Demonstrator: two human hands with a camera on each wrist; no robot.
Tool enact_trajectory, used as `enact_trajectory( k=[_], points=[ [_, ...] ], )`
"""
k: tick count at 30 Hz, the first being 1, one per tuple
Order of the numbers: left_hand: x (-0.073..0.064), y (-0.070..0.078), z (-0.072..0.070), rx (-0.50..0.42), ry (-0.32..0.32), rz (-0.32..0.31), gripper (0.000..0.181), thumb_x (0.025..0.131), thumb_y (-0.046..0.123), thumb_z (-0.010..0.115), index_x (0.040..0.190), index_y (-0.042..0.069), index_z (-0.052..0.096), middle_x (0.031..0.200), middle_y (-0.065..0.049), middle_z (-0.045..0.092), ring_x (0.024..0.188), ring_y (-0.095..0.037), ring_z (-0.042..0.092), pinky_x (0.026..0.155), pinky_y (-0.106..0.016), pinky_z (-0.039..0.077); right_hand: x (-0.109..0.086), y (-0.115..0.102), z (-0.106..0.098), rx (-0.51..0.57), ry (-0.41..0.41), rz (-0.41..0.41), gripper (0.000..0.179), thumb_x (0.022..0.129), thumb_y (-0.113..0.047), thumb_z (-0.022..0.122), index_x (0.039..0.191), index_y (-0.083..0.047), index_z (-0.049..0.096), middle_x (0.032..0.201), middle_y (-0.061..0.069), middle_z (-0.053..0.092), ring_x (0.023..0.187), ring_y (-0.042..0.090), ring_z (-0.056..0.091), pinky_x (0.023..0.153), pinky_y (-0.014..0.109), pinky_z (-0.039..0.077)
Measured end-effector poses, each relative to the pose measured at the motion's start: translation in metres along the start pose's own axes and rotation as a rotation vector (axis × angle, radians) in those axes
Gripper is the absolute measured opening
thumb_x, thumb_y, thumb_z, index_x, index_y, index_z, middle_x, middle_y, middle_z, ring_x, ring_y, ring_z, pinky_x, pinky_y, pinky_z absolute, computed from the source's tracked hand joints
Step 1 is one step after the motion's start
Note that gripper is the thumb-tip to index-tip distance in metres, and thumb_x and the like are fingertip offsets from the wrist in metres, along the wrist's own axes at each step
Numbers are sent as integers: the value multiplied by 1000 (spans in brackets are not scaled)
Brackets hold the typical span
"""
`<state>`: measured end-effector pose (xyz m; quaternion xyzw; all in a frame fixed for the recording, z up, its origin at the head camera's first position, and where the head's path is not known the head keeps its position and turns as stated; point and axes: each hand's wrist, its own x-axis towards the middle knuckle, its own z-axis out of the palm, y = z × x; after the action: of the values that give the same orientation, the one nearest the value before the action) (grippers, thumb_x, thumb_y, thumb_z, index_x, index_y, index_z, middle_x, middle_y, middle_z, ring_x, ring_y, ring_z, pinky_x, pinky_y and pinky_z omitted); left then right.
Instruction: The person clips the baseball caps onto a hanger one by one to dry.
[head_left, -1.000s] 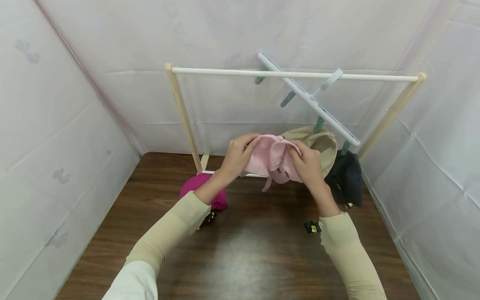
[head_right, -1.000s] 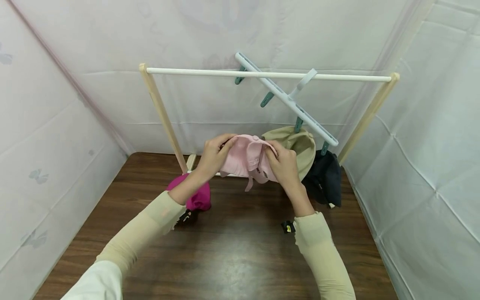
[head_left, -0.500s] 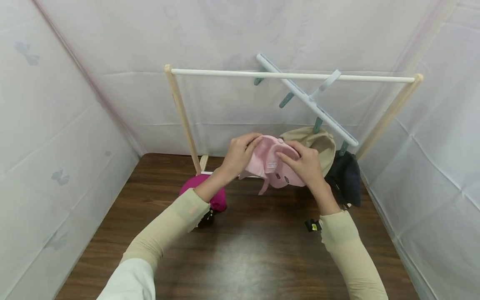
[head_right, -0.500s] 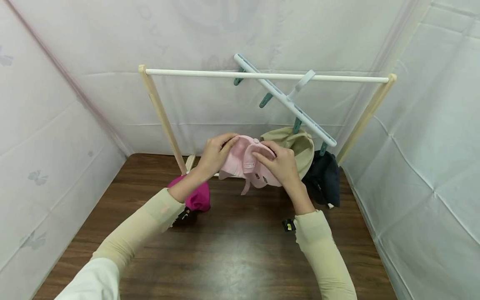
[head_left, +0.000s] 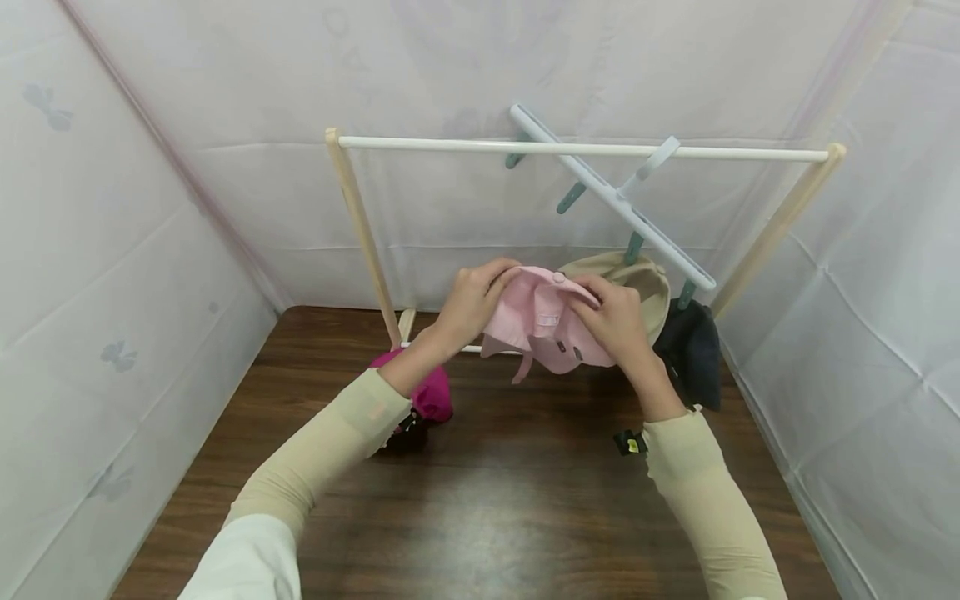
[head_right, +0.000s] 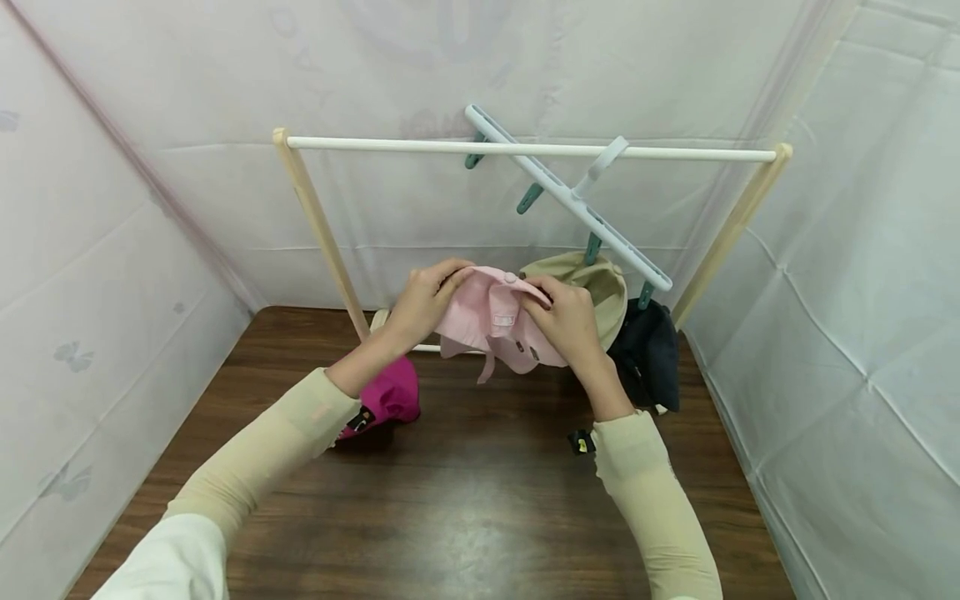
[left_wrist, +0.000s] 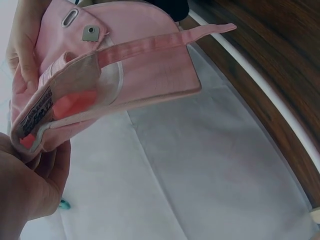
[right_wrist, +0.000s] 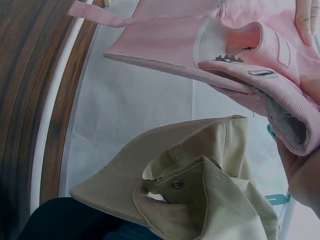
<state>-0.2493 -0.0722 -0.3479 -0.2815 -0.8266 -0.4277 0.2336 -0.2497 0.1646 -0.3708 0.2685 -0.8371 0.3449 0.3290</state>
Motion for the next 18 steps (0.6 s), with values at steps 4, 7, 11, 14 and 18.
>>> enact_trajectory(
  k=[4,7,11,14,18],
  points=[
    [5,1,-4,13,-10,13,24,105,18,56,111,4,75,107,-9,77,98,-21,73,86,-33,57,2,-1,-2,7,4,8,15,87,-8,80,101,-2,77,87,14,76,59,22,59,56,28,41],
    [8,3,-6,23,-20,24,24,106,19,56,111,5,75,108,-8,76,99,-20,72,87,-33,56,3,-2,-2,19,16,13,16,88,-8,80,103,-3,77,89,14,76,60,21,60,57,22,39],
    [11,5,-8,40,-30,21,24,106,19,56,112,5,74,108,-7,76,97,-18,71,86,-32,56,4,-3,-3,36,23,33,18,88,-8,80,105,-4,77,91,13,77,59,19,58,56,16,35],
    [12,4,-7,54,-35,8,25,106,21,55,112,6,75,108,-7,76,98,-18,71,86,-32,56,5,-3,-4,41,25,53,17,87,-9,81,104,-4,78,91,13,77,60,19,59,56,14,34],
    [14,3,-5,66,-30,-6,26,106,22,55,113,7,75,109,-7,76,99,-19,72,86,-32,56,9,-5,-5,27,19,59,17,88,-12,81,102,-4,78,91,13,77,60,21,61,56,15,34]
  ],
)
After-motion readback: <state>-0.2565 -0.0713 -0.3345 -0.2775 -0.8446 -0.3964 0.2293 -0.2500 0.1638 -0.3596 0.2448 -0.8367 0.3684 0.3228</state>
